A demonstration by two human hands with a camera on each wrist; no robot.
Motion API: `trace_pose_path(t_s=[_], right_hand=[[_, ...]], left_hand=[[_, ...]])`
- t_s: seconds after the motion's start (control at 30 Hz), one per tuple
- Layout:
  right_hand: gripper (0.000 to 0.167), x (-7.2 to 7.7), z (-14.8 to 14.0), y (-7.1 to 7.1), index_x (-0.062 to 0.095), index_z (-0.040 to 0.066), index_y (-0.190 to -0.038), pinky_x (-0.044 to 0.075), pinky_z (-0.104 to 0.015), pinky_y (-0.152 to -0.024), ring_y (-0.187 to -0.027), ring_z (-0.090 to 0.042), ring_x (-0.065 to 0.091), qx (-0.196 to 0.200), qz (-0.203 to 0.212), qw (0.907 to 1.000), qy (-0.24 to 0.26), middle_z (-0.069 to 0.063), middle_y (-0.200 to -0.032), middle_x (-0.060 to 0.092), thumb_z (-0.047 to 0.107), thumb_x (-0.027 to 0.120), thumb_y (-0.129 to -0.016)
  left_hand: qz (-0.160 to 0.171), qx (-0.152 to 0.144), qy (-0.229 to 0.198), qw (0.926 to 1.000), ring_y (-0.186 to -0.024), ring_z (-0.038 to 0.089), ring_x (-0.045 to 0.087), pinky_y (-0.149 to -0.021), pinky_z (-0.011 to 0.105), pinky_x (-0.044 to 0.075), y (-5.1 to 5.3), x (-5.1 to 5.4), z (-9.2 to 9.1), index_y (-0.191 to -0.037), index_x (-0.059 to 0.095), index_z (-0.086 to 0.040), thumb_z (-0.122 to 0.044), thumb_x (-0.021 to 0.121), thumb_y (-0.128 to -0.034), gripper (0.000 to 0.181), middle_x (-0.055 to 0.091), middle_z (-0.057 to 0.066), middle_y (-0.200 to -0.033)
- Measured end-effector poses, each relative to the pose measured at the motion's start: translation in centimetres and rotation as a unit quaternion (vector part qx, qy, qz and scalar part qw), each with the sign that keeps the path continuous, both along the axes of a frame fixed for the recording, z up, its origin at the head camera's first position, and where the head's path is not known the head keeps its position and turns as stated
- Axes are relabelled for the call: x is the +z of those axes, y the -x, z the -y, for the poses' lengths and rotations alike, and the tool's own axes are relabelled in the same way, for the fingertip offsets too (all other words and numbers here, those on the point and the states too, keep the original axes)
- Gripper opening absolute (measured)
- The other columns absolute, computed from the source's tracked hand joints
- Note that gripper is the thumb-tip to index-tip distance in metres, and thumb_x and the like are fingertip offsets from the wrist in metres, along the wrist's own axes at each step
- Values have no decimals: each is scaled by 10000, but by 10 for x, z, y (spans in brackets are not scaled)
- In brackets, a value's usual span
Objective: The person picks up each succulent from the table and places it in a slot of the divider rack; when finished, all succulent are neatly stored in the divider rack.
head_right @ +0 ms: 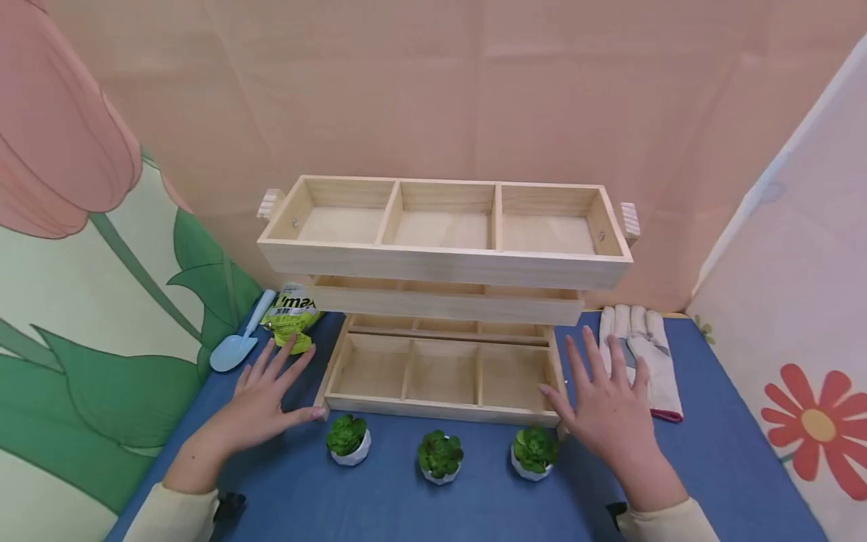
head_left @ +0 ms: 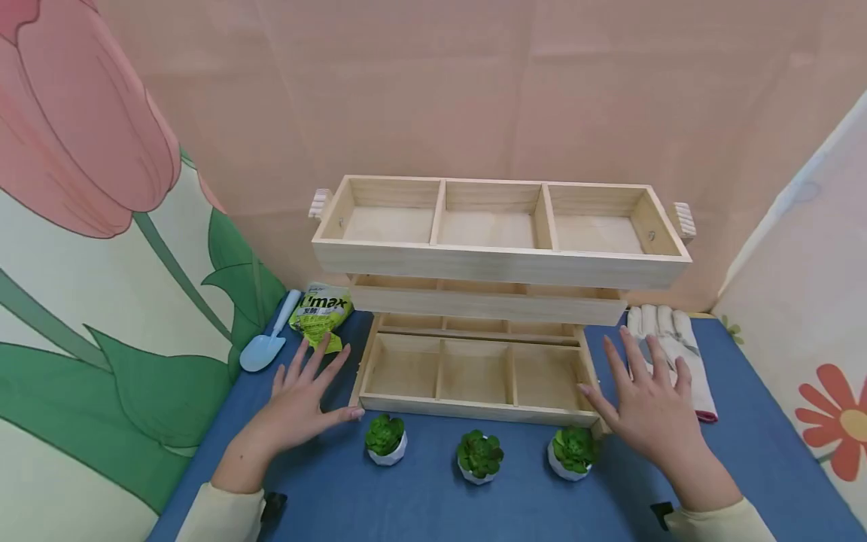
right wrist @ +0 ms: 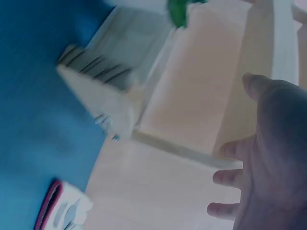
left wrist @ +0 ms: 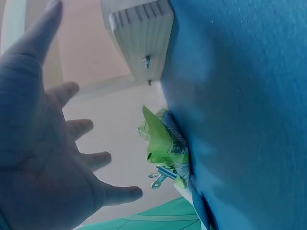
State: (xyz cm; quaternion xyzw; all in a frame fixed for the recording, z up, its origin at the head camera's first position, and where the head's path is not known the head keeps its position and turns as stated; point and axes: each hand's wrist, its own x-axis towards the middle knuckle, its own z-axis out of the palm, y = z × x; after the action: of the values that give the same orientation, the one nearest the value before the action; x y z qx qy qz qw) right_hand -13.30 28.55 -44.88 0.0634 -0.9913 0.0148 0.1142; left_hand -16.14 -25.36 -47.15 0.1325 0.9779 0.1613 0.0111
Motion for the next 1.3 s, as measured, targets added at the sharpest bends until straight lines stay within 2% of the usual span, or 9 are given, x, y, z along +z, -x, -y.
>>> trace_pose_path(t_s=[0.2, 0.3, 0.47, 0.6, 0.73, 0.9, 1.1, 1.2, 1.3], right_hand=[[833, 16, 27, -6, 440, 136, -1634, 277, -771, -1132, -1543, -516, 326, 486, -416, 9979, 103, -211, -1695, 380, 634, 628, -992], [784, 21, 45, -8, 463, 133, -1619, 330, -741, -1125, -1525, -495, 378, 766, -487, 9957, 190, -201, -1699, 393, 600, 622, -1009], [742, 29, 77, -9, 462, 117, -1611, 386, -731, -1106, -1522, -459, 414, 1113, -256, 9920, 539, -174, -1728, 362, 550, 628, -1031], [746, 32, 101, -6, 483, 97, -1587, 426, -728, -1096, -1471, -468, 492, 1385, -229, 9866, 833, -177, -1701, 410, 533, 677, -1014], [781, 32, 125, -2, 444, 82, -1616, 466, -675, -1117, -1409, -476, 561, 1735, -170, 9773, 1204, -196, -1679, 437, 508, 697, -1012], [817, 29, 156, -5, 397, 76, -1642, 508, -598, -1116, -1407, -429, 581, 1899, 122, 9661, 1747, -198, -1627, 490, 484, 715, -1010], [760, 21, 200, -17, 441, 34, -1603, 556, -553, -1055, -1359, -366, 632, 1753, 941, 9469, 2525, -192, -1537, 569, 495, 664, -1041], [758, 12, 220, -22, 438, 42, -1600, 553, -549, -1064, -1370, -365, 630, 1838, 1324, 9353, 2718, -184, -1547, 565, 520, 641, -1048], [756, 2, 237, -24, 440, 73, -1605, 522, -557, -1113, -1428, -357, 588, 1961, 1618, 9268, 2765, -152, -1577, 549, 521, 659, -1037]], left_hand=[[293, -147, -480, 9983, -1627, 595, 77, -1107, 887, 261, 4, -1, 1, -1723, 172, -373, -643, 839, -830, 1147, 25, 169, -1821], [519, -270, -793, 9951, -1618, 596, 135, -1108, 849, 324, 6, -1, 0, -1723, 167, -378, -561, 892, -815, 1176, 36, 174, -1820], [868, -432, -1211, 9879, -1622, 551, 209, -1129, 712, 441, 10, -1, -4, -1724, 158, -368, -425, 920, -833, 1174, 36, 164, -1822], [1213, -420, -1518, 9800, -1604, 525, 290, -1036, 569, 575, 14, -1, -6, -1725, 173, -351, -331, 916, -855, 1144, 32, 166, -1821], [1468, -326, -1733, 9733, -1537, 483, 436, -955, 454, 628, 18, -2, -8, -1725, 192, -329, -276, 914, -859, 1130, 63, 147, -1821], [1507, -312, -1772, 9721, -1480, 467, 508, -925, 430, 633, 19, -5, -9, -1729, 205, -251, -248, 904, -867, 1110, 149, 157, -1806], [1708, -341, -2071, 9627, -1486, 496, 480, -927, 435, 633, 18, -9, -9, -1721, 236, -192, -182, 875, -882, 1055, 256, 202, -1755], [1770, -324, -2153, 9598, -1449, 474, 524, -915, 425, 628, 19, -12, -9, -1711, 273, -176, -171, 865, -886, 1015, 315, 202, -1731], [1707, -379, -2120, 9615, -1410, 465, 569, -930, 440, 617, 20, -14, -7, -1701, 298, -141, -176, 860, -891, 986, 340, 223, -1715]])
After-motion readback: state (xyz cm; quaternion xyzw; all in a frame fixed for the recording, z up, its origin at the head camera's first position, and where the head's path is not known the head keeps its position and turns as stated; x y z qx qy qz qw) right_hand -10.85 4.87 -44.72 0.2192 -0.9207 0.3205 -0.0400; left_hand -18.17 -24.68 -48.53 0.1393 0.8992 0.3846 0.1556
